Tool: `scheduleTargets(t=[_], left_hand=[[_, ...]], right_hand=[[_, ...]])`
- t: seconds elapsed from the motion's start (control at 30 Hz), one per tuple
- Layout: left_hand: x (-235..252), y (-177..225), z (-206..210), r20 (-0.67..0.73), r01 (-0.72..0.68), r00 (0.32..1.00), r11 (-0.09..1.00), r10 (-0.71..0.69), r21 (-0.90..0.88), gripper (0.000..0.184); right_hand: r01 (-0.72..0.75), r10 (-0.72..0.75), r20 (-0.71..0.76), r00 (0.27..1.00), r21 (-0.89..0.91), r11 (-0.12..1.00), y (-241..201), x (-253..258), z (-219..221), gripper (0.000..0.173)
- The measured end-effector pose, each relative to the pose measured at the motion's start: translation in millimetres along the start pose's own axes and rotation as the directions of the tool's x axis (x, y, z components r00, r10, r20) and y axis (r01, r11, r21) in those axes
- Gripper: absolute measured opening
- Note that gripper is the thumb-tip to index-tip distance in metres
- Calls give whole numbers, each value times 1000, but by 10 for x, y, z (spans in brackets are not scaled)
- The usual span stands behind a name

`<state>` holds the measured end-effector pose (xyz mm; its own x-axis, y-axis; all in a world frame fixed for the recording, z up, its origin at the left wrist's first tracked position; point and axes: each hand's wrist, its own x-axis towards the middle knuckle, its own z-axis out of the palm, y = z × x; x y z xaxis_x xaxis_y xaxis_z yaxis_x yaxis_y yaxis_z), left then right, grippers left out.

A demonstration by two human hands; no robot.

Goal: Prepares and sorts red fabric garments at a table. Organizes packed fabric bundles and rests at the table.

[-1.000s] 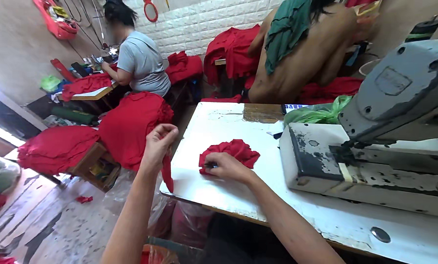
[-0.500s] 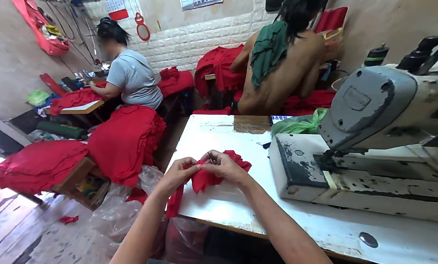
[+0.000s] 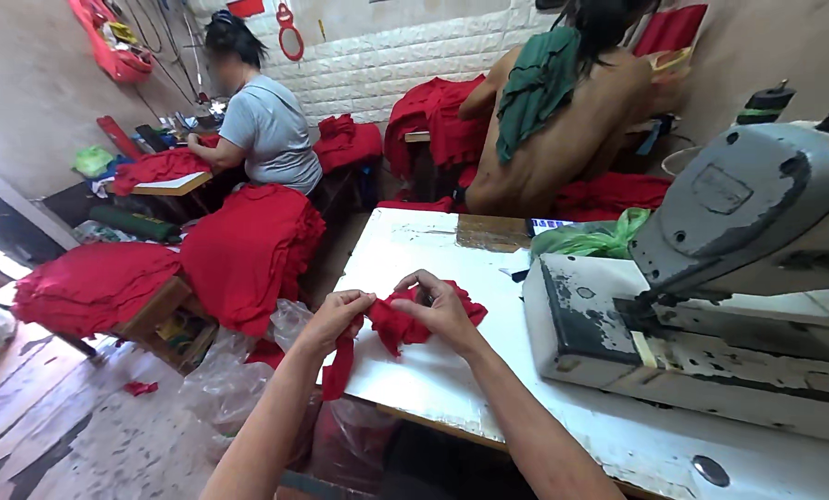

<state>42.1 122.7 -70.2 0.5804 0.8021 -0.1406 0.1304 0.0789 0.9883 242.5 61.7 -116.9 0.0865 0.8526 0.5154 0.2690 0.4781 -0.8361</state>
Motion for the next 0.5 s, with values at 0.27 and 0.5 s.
scheduleTargets(t=[0.27,0.5], left_hand=[[22,-12,-26,-10,-4,1000,999,4,-43,22],[10,-58,14,-69,-143,986,978,155,153,19]], right_hand=[[261,-244,95,965,-291,920,66,-52,213,14],[107,-104,33,994,-92,990,-43,-40,106,18]])
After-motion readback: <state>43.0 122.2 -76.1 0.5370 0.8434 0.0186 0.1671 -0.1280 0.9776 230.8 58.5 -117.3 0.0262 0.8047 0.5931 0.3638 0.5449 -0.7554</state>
